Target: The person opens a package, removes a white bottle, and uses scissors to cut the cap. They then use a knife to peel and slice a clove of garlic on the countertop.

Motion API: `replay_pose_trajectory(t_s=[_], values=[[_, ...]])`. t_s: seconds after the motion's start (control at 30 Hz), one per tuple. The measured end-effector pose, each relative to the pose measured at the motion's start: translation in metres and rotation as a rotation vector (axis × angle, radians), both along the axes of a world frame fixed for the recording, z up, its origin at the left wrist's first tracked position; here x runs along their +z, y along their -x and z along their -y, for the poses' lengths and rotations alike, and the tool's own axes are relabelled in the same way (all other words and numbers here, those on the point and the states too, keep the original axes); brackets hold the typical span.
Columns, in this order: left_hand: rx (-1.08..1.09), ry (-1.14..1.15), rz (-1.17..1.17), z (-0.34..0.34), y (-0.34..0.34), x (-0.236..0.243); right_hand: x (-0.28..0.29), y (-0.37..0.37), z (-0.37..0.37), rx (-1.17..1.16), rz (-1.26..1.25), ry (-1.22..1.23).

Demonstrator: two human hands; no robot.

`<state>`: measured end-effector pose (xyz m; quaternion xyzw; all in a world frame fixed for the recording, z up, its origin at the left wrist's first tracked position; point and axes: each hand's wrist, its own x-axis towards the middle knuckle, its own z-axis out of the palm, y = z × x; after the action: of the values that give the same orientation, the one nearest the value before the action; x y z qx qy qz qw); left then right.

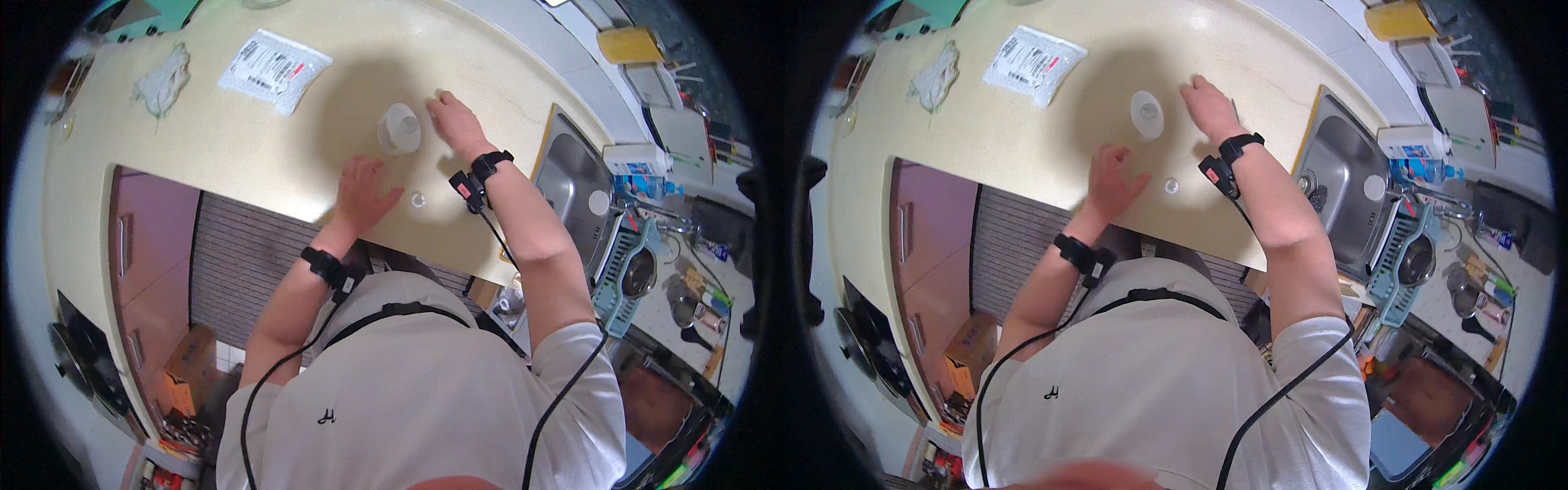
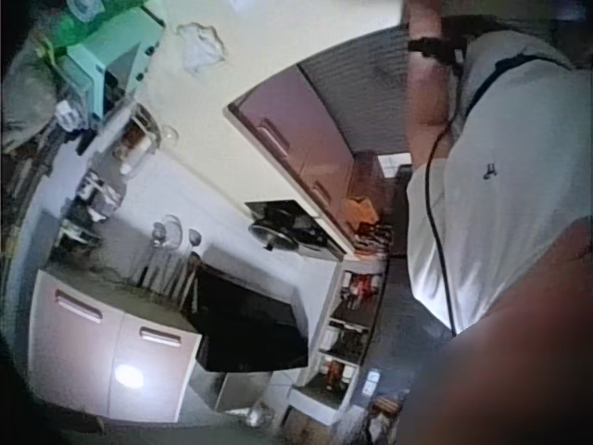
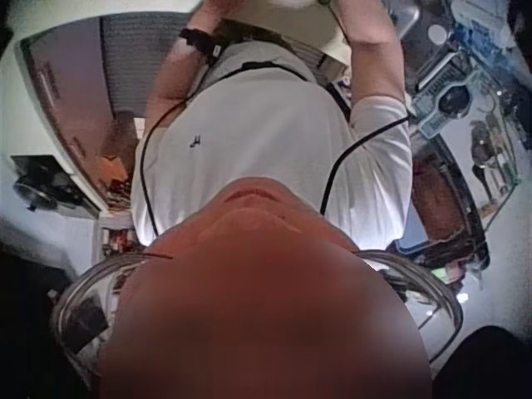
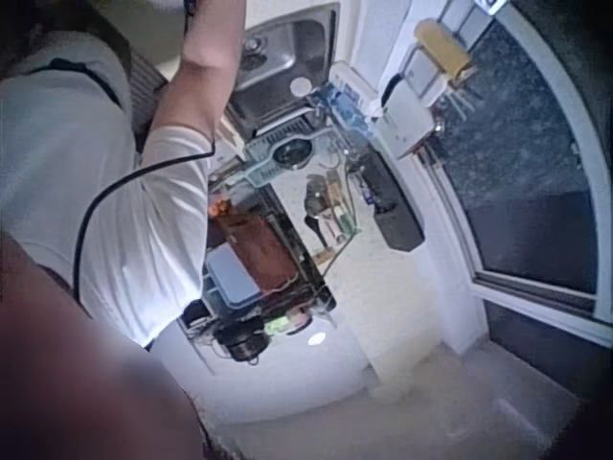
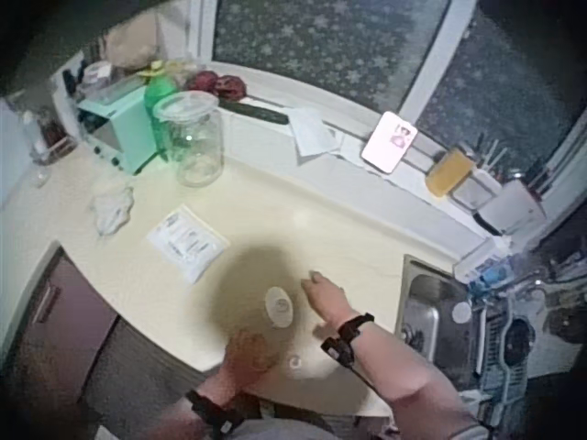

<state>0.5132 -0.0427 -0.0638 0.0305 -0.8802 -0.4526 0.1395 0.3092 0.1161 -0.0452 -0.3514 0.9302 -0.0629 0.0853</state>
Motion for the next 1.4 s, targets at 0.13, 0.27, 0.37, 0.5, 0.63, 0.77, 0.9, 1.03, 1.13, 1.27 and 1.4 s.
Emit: replay_pose_trajectory(t_s=[0.13,0.27,0.37,0.5,0.63,0.77,0.9,1.03,1.13,1.27,1.4], values=[[0.132,-0.029,-0.17,0.016,0.027,0.015,0.013,-0.005,0.006,-0.066,0.093,0.239],[0.026,-0.154,-0.169,0.014,0.057,0.03,0.055,-0.021,0.014,-0.269,0.424,0.639],[-0.054,-0.247,-0.122,0.012,0.071,0.033,0.085,-0.039,0.016,-0.263,0.689,0.922],[-0.114,-0.263,-0.064,0.009,0.078,0.026,0.103,-0.055,0.017,-0.237,0.648,0.87],[-0.108,-0.226,-0.146,0.007,0.084,0.017,0.097,-0.065,0.017,-0.211,0.648,0.904],[-0.14,-0.198,-0.125,0.008,0.089,0.014,0.089,-0.063,0.019,-0.158,0.522,0.952],[-0.141,-0.204,-0.143,0.007,0.089,0.013,0.094,-0.059,0.022,0.018,0.361,0.78],[-0.118,-0.18,-0.245,0.005,0.089,0.01,0.113,-0.058,0.025,0.238,0.063,0.513],[-0.094,-0.158,-0.273,0.003,0.09,0.007,0.125,-0.053,0.032,0.389,0.006,0.414],[-0.088,-0.168,-0.195,0.003,0.09,0.005,0.133,-0.048,0.043,0.471,-0.001,0.313],[-0.091,-0.186,-0.191,0.003,0.09,0.006,0.137,-0.044,0.046,0.485,-0.032,0.136]])
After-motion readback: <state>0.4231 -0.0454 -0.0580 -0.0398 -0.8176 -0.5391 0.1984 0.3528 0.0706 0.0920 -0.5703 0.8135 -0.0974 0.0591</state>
